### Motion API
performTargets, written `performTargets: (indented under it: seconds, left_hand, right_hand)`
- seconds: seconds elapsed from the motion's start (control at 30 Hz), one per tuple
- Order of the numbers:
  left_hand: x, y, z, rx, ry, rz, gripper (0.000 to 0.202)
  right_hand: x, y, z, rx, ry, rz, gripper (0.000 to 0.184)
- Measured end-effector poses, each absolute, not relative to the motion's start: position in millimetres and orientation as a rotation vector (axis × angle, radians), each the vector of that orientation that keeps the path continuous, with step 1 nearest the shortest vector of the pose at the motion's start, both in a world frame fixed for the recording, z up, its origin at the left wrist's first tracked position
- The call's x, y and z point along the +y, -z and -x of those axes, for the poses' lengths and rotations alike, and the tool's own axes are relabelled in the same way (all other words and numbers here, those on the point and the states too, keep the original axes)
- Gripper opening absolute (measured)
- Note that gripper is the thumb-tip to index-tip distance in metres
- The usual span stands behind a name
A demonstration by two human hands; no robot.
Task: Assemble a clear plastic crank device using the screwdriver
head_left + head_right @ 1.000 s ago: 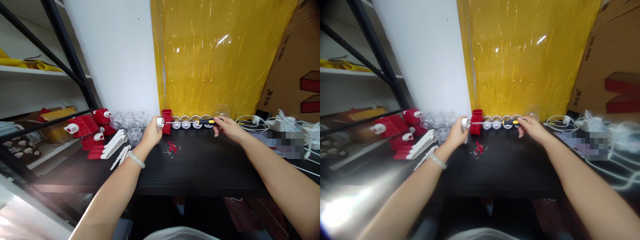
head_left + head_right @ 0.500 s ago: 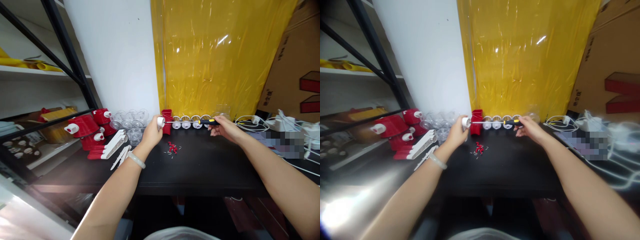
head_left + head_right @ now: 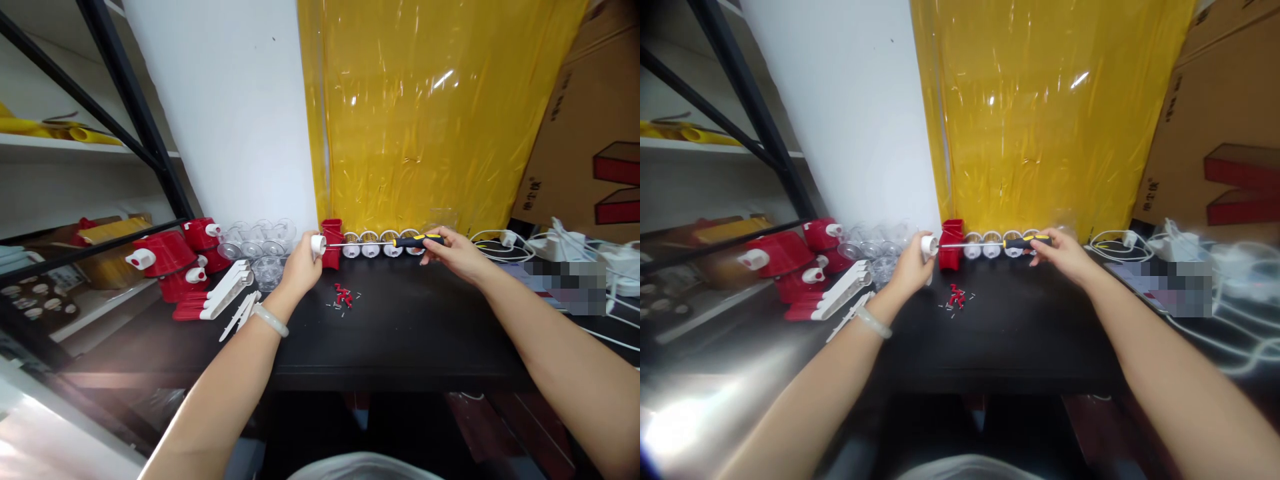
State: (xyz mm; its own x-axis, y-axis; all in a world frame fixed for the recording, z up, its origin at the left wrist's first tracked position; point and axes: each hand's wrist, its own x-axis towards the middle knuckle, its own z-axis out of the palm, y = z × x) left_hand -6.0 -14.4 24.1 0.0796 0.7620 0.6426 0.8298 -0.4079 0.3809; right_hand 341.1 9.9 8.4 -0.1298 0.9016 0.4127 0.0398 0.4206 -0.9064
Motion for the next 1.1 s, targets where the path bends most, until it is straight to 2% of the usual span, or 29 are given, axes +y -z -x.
performTargets:
  seconds: [0.13,0.6,0.8,0.97,1.1]
  left_hand:
    - [-15,-25,6,-1.688,1.231,2.234,0.052]
    - [-19,-28,4,-1.723,1.215,2.213,0.052]
    - [-21,-29,2,-1.706,1.204,2.215,0.052]
    - [-21,-28,2,-1.713,1.183,2.207,0.053]
    - [-19,-27,4,-1.767,1.212,2.133,0.053]
  right_hand:
    - [8,-11,-342,-1.565,-0.872,0.889,0.040]
    - [7,-6,-337,-1.627,-0.773,1.124,0.055]
    - [13,-2,-335,-1.559,-0.739,1.114,0.050]
    - [9,-6,-332,-1.480,-0.897,0.932,0.044]
    - [1,-8,-331,-1.523,-1.067,0.854,0.055]
